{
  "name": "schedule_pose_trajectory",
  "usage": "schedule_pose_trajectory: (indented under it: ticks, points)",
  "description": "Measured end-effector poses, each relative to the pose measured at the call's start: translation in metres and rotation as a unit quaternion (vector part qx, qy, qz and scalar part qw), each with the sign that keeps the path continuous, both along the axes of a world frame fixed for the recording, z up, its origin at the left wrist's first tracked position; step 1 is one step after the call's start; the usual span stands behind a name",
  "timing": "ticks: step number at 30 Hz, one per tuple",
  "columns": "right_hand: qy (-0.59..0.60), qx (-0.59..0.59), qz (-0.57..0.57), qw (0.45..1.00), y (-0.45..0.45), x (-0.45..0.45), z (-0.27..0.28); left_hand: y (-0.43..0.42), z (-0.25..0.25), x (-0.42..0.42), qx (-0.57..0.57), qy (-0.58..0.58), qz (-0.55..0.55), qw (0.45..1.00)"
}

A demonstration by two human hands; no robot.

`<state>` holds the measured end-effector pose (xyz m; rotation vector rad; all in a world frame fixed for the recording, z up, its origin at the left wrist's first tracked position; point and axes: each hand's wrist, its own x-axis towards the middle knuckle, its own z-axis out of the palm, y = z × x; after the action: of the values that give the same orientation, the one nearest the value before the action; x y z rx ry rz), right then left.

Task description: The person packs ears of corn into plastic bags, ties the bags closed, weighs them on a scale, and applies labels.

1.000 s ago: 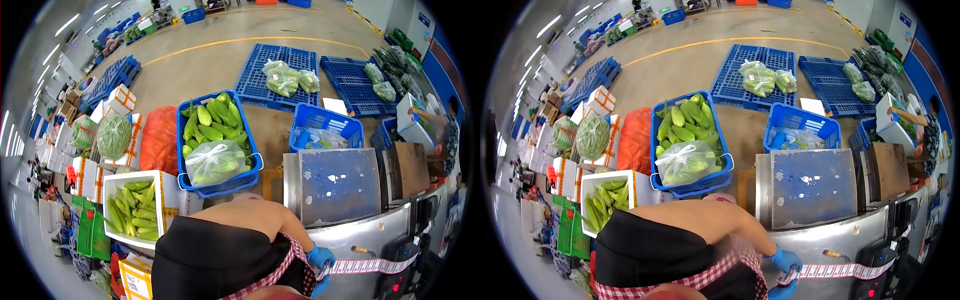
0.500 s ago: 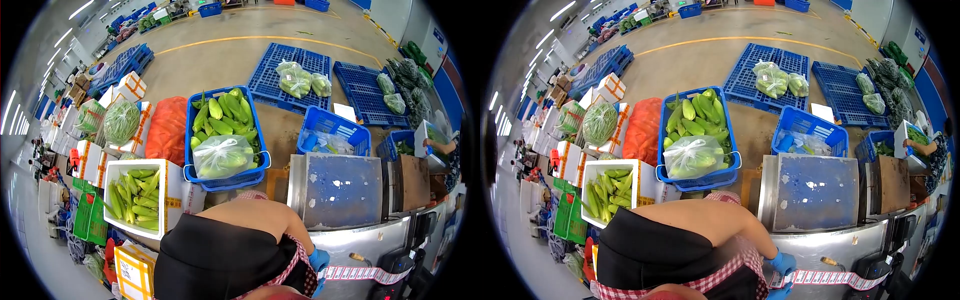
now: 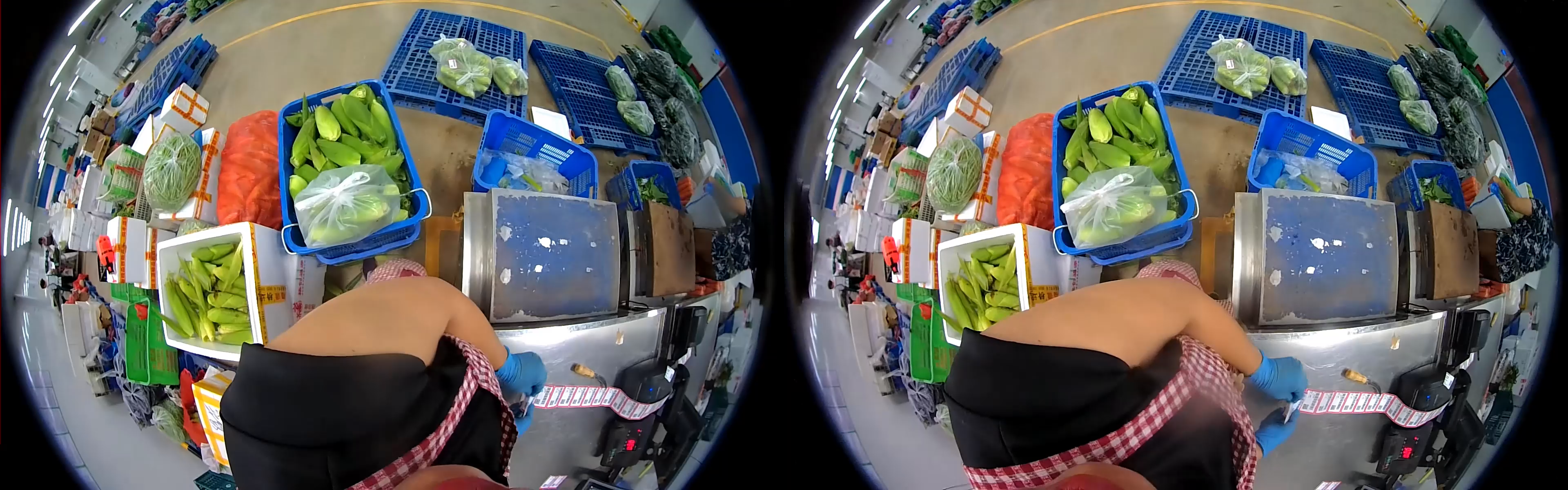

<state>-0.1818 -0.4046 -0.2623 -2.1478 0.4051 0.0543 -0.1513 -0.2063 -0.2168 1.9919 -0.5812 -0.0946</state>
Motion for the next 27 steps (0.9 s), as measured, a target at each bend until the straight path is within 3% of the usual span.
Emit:
schedule_pose_trajectory:
  ticks: [3,5,6,7,8,9,11,13,14,15,17,19,20,21,22,24,25,26,27]
  points:
    - [-0.004,-0.019,-0.002,1.000,-0.001,0.000,0.005,0.028,0.002,0.015,-0.237,0.123,0.137,0.954]
    - [-0.010,-0.037,0.000,0.999,0.004,0.004,0.007,0.089,-0.009,0.039,-0.362,0.073,0.210,0.905]
    - [-0.013,-0.047,0.001,0.999,0.006,0.007,0.008,0.150,0.029,0.020,-0.353,0.180,0.264,0.879]
    - [-0.015,-0.060,0.003,0.998,0.007,0.013,0.010,0.199,0.022,0.012,-0.287,0.090,0.375,0.877]
    - [-0.016,-0.076,0.004,0.997,0.006,0.020,0.013,0.250,0.020,-0.006,-0.365,0.112,0.425,0.820]
    - [-0.014,-0.099,0.002,0.995,0.001,0.031,0.019,0.302,0.014,-0.031,-0.370,0.083,0.494,0.782]
    - [0.001,-0.144,-0.002,0.990,-0.006,0.051,0.027,0.409,-0.041,-0.086,-0.243,0.008,0.645,0.724]
    - [0.022,-0.190,-0.003,0.981,-0.009,0.072,0.032,0.499,-0.071,-0.171,-0.069,0.005,0.741,0.668]
    - [0.036,-0.214,-0.005,0.976,-0.011,0.082,0.035,0.521,-0.066,-0.214,-0.186,0.013,0.746,0.639]
    - [0.050,-0.238,-0.005,0.970,-0.013,0.091,0.038,0.552,-0.089,-0.258,-0.191,0.014,0.769,0.610]
    - [0.072,-0.279,-0.012,0.957,-0.013,0.100,0.045,0.563,-0.091,-0.317,-0.044,0.072,0.871,0.484]
    - [0.068,-0.313,-0.040,0.946,-0.006,0.088,0.051,0.582,-0.153,-0.374,-0.072,0.148,0.872,0.460]
    - [0.063,-0.328,-0.055,0.941,0.006,0.076,0.054,0.581,-0.160,-0.383,0.233,0.270,0.738,0.572]
    - [0.048,-0.336,-0.072,0.938,0.023,0.061,0.062,0.578,-0.167,-0.392,0.504,0.354,0.500,0.608]
    - [0.024,-0.336,-0.080,0.938,0.044,0.052,0.070,0.575,-0.211,-0.402,0.383,0.372,0.585,0.610]
    - [-0.075,-0.290,0.009,0.954,0.102,0.060,0.069,0.558,-0.234,-0.399,0.161,0.404,0.722,0.539]
    - [-0.131,-0.253,0.089,0.955,0.129,0.076,0.061,0.542,-0.195,-0.378,0.066,0.419,0.774,0.471]
    - [-0.208,-0.153,0.070,0.964,0.173,0.082,0.037,0.531,-0.158,-0.357,0.124,0.431,0.784,0.429]
    - [-0.125,-0.026,0.225,0.966,0.236,0.078,0.054,0.525,-0.123,-0.341,0.183,0.438,0.789,0.390]
